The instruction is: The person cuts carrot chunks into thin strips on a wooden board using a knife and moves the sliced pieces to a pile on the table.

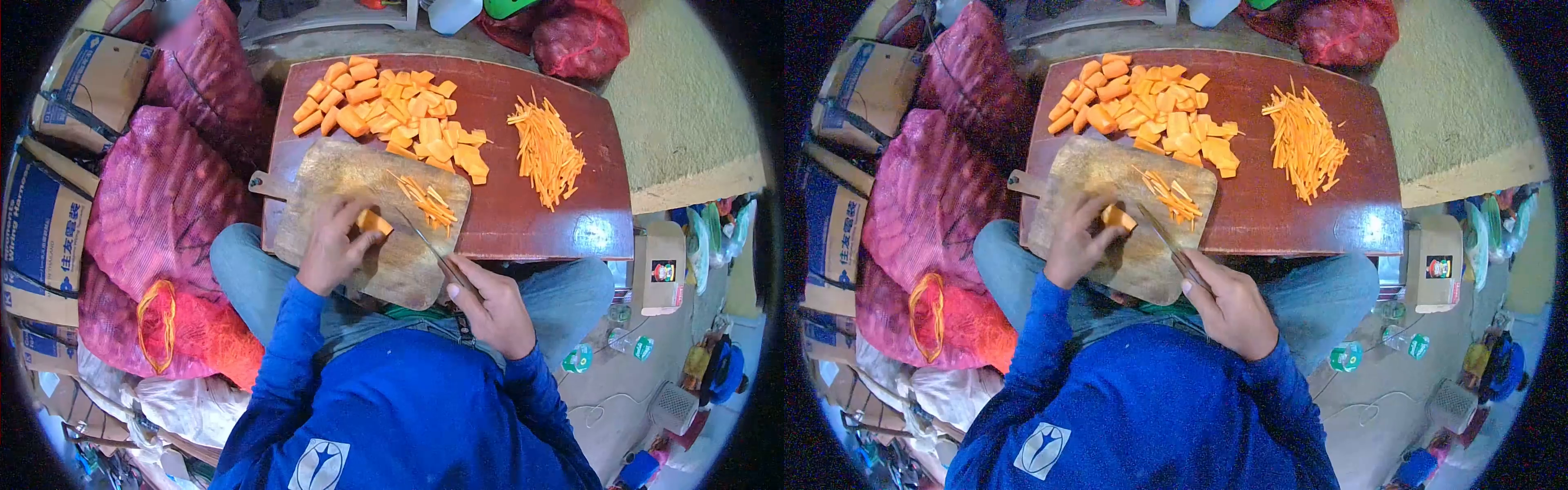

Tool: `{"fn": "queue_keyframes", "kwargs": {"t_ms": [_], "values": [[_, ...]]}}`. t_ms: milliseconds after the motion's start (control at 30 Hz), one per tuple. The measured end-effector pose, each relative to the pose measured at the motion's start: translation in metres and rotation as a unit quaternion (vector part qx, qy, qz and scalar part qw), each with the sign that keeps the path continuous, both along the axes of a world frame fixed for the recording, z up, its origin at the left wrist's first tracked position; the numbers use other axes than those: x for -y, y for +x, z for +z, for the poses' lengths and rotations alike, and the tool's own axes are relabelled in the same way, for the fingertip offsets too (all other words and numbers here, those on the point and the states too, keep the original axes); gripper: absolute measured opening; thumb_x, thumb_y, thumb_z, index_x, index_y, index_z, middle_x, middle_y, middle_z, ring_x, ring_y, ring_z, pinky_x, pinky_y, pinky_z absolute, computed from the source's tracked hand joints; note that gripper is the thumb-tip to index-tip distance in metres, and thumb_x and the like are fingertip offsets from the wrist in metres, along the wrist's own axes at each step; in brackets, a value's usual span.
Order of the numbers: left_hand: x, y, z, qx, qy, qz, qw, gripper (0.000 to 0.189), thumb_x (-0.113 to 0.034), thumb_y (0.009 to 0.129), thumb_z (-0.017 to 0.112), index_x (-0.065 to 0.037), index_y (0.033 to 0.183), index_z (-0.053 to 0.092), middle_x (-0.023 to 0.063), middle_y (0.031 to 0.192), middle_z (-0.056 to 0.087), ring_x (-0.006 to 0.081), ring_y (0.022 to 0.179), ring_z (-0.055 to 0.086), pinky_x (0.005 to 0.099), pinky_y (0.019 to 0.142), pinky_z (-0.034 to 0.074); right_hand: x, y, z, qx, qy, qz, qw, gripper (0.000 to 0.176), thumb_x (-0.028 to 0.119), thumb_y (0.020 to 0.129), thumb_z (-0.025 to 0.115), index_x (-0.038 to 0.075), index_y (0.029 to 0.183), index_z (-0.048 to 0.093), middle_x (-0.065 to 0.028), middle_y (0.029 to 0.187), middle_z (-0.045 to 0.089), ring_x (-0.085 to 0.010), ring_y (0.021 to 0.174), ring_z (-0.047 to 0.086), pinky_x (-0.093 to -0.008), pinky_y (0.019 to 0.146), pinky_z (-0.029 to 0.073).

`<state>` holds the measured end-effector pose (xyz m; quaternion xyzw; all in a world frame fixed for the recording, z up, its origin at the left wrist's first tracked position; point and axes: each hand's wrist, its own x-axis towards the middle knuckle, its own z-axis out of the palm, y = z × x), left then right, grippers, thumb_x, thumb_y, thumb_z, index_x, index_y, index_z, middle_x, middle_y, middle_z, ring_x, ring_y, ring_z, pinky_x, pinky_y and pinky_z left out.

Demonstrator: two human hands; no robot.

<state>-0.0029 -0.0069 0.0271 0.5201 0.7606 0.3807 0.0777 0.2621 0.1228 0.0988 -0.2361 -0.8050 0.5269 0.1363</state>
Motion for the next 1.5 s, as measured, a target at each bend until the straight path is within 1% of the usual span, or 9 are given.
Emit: {"fn": "queue_keyframes", "kwargs": {"t_ms": [233, 267, 400, 500, 633, 700, 833, 900, 1500], "values": [[0.007, 0.016, -0.009, -0.045, 0.031, -0.025, 0.998, 0.038, -0.009, 0.079, 0.087, -0.002, 0.115, 0.075, 0.0198, 0.118, 0.064, 0.0406, 0.107, 0.062, 0.0473, 0.093, 0.051, 0.002, -0.031, -0.004, 0.033, 0.027, 0.047, 0.998, 0.044, 0.009, 0.104, 0.065, -0.008, 0.144, 0.059, -0.0300, 0.122, 0.073, -0.0429, 0.115, 0.074, -0.0422, 0.098, 0.057], [0.007, 0.021, -0.010, -0.084, 0.046, -0.023, 0.995, 0.035, -0.009, 0.079, 0.087, -0.003, 0.112, 0.076, 0.0194, 0.118, 0.063, 0.0396, 0.106, 0.061, 0.0472, 0.090, 0.050, 0.004, -0.030, -0.006, 0.020, 0.055, 0.062, 0.996, 0.046, 0.012, 0.104, 0.065, -0.006, 0.146, 0.057, -0.0305, 0.119, 0.073, -0.0461, 0.111, 0.073, -0.0472, 0.094, 0.058], [0.012, 0.029, -0.005, -0.150, -0.036, -0.036, 0.987, 0.045, -0.011, 0.080, 0.081, -0.005, 0.124, 0.073, 0.0204, 0.126, 0.061, 0.0409, 0.113, 0.057, 0.0528, 0.097, 0.047, 0.011, -0.028, -0.002, 0.050, 0.115, 0.086, 0.988, 0.051, 0.016, 0.104, 0.065, -0.002, 0.150, 0.053, -0.0313, 0.116, 0.072, -0.0487, 0.105, 0.073, -0.0535, 0.088, 0.060], [0.016, 0.025, -0.016, -0.154, -0.044, -0.062, 0.985, 0.050, -0.013, 0.082, 0.078, -0.006, 0.130, 0.070, 0.0203, 0.128, 0.060, 0.0405, 0.118, 0.054, 0.0541, 0.100, 0.045, 0.015, -0.023, 0.012, 0.087, 0.101, 0.092, 0.987, 0.048, 0.012, 0.104, 0.065, -0.006, 0.148, 0.055, -0.0309, 0.120, 0.071, -0.0471, 0.111, 0.072, -0.0483, 0.095, 0.058], [0.015, 0.025, -0.019, -0.153, 0.007, -0.061, 0.986, 0.049, -0.012, 0.082, 0.075, -0.005, 0.130, 0.070, 0.0187, 0.126, 0.060, 0.0396, 0.115, 0.055, 0.0531, 0.098, 0.045, 0.015, -0.035, 0.014, 0.143, 0.095, 0.100, 0.980, 0.049, 0.011, 0.104, 0.064, -0.006, 0.149, 0.053, -0.0310, 0.119, 0.071, -0.0482, 0.110, 0.072, -0.0497, 0.093, 0.058], [0.016, 0.024, -0.016, -0.162, -0.015, -0.059, 0.985, 0.048, -0.011, 0.081, 0.074, -0.004, 0.129, 0.070, 0.0168, 0.124, 0.061, 0.0388, 0.112, 0.055, 0.0528, 0.096, 0.045, 0.010, -0.051, -0.006, 0.088, 0.133, 0.108, 0.981, 0.053, 0.017, 0.104, 0.063, -0.003, 0.151, 0.048, -0.0317, 0.114, 0.071, -0.0488, 0.098, 0.073, -0.0562, 0.082, 0.060], [0.015, 0.023, -0.016, -0.147, 0.027, -0.053, 0.987, 0.048, -0.012, 0.082, 0.075, -0.003, 0.129, 0.070, 0.0150, 0.121, 0.062, 0.0375, 0.109, 0.056, 0.0517, 0.095, 0.045, 0.007, -0.069, -0.003, 0.099, 0.107, 0.121, 0.982, 0.049, 0.010, 0.104, 0.062, -0.006, 0.148, 0.052, -0.0330, 0.118, 0.070, -0.0516, 0.109, 0.070, -0.0516, 0.091, 0.057], [0.016, 0.024, -0.016, -0.150, 0.006, -0.050, 0.987, 0.044, -0.013, 0.083, 0.076, -0.002, 0.125, 0.072, 0.0139, 0.117, 0.064, 0.0358, 0.107, 0.057, 0.0511, 0.095, 0.045, 0.008, -0.055, -0.002, 0.068, 0.169, 0.111, 0.977, 0.051, 0.017, 0.105, 0.060, 0.000, 0.150, 0.046, -0.0318, 0.113, 0.071, -0.0506, 0.100, 0.071, -0.0579, 0.082, 0.059], [0.018, 0.024, -0.015, -0.152, 0.043, -0.038, 0.987, 0.035, -0.011, 0.080, 0.078, -0.002, 0.113, 0.072, 0.0114, 0.112, 0.065, 0.0344, 0.106, 0.059, 0.0495, 0.096, 0.045, 0.016, -0.059, -0.007, 0.084, 0.125, 0.110, 0.982, 0.045, 0.015, 0.106, 0.060, -0.003, 0.146, 0.051, -0.0340, 0.114, 0.070, -0.0513, 0.103, 0.070, -0.0548, 0.085, 0.059]]}}
